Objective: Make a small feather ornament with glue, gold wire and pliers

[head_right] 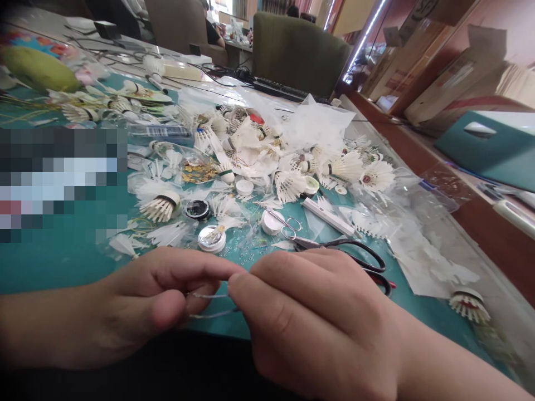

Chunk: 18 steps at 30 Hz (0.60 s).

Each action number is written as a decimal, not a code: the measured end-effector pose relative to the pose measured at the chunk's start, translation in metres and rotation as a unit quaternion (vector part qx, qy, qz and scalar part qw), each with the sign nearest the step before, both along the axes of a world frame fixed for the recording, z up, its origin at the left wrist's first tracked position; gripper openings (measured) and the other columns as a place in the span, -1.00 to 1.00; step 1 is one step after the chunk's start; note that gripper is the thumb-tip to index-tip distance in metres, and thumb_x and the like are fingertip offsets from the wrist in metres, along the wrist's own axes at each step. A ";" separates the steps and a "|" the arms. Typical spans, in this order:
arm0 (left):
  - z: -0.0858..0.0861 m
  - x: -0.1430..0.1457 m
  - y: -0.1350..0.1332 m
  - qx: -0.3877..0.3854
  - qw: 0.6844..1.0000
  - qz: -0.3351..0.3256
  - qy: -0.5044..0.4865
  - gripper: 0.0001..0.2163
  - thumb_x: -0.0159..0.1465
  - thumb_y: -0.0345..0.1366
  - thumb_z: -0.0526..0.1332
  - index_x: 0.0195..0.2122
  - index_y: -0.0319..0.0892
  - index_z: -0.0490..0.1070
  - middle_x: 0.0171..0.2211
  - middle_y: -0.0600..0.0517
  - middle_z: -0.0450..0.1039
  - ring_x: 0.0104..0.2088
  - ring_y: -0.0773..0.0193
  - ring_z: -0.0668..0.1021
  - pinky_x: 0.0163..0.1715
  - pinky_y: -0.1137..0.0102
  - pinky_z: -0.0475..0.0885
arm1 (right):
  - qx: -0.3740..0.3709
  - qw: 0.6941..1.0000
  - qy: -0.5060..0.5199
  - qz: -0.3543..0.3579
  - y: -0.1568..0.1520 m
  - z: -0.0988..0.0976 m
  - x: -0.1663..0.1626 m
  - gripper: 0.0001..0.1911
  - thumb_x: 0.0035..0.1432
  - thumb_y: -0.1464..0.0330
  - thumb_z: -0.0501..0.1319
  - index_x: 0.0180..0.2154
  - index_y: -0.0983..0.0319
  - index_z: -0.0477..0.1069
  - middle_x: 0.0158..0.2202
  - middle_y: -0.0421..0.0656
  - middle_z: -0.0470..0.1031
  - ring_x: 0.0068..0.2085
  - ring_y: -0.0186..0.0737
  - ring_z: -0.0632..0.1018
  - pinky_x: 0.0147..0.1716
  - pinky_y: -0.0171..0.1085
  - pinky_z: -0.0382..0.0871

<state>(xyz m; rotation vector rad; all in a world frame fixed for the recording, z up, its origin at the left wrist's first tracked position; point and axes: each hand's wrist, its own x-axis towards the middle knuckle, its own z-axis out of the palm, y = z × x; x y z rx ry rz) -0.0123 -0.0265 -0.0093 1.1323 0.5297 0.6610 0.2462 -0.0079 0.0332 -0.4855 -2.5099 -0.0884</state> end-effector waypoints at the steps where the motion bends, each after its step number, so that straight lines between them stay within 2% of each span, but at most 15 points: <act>1: 0.000 0.000 0.000 0.002 1.000 0.000 0.002 -0.42 0.39 0.22 0.40 0.24 -0.08 0.67 -0.43 0.20 0.22 -0.41 0.32 0.22 -0.32 0.37 0.20 | 0.005 1.000 0.008 -0.004 -0.001 0.001 -0.001 -0.71 0.36 0.57 0.21 0.00 0.20 0.59 -0.34 -0.21 0.68 -0.52 -0.34 0.60 -0.61 -0.35 0.47; 5: -0.001 0.000 0.000 0.023 1.000 0.011 0.011 -0.52 0.42 0.21 0.38 0.18 0.04 0.71 -0.43 0.20 0.23 -0.42 0.31 0.23 -0.29 0.39 0.25 | 0.012 1.000 0.024 -0.006 -0.002 0.002 -0.004 -0.73 0.32 0.59 0.22 -0.07 0.19 0.59 -0.34 -0.20 0.68 -0.53 -0.34 0.61 -0.62 -0.35 0.45; 8: 0.000 0.001 0.000 0.038 0.999 0.023 0.023 -0.53 0.43 0.20 0.37 0.16 0.01 0.73 -0.44 0.18 0.26 -0.42 0.30 0.25 -0.26 0.39 0.33 | 0.008 1.000 0.018 0.004 -0.003 0.002 -0.004 -0.70 0.29 0.62 0.22 -0.05 0.21 0.58 -0.34 -0.19 0.68 -0.54 -0.33 0.62 -0.63 -0.34 0.45; 11: 0.003 0.001 0.001 0.046 0.999 0.018 0.022 -0.55 0.45 0.17 0.36 0.15 0.00 0.74 -0.37 0.12 0.45 -0.36 0.26 0.38 -0.13 0.35 0.43 | 0.007 1.000 0.013 0.010 -0.003 0.002 -0.002 -0.70 0.28 0.61 0.22 -0.04 0.22 0.58 -0.34 -0.19 0.68 -0.53 -0.31 0.63 -0.63 -0.31 0.47; 14: 0.004 0.000 0.002 0.043 0.999 0.006 0.011 -0.60 0.47 0.14 0.35 0.15 0.03 0.74 -0.19 0.06 0.63 -0.22 0.22 0.52 0.00 0.32 0.47 | 0.005 1.000 0.009 0.013 -0.003 0.003 0.000 -0.70 0.29 0.62 0.22 -0.04 0.22 0.57 -0.33 -0.19 0.68 -0.51 -0.31 0.64 -0.61 -0.31 0.47; 18: 0.003 -0.002 0.002 0.039 0.998 0.004 0.049 -0.54 0.45 0.18 0.36 0.18 0.02 0.72 -0.22 0.05 0.63 -0.23 0.21 0.50 -0.11 0.35 0.46 | -0.015 0.999 -0.015 0.028 -0.003 0.004 0.001 -0.72 0.34 0.62 0.17 -0.04 0.23 0.52 -0.34 -0.21 0.68 -0.47 -0.32 0.67 -0.56 -0.31 0.47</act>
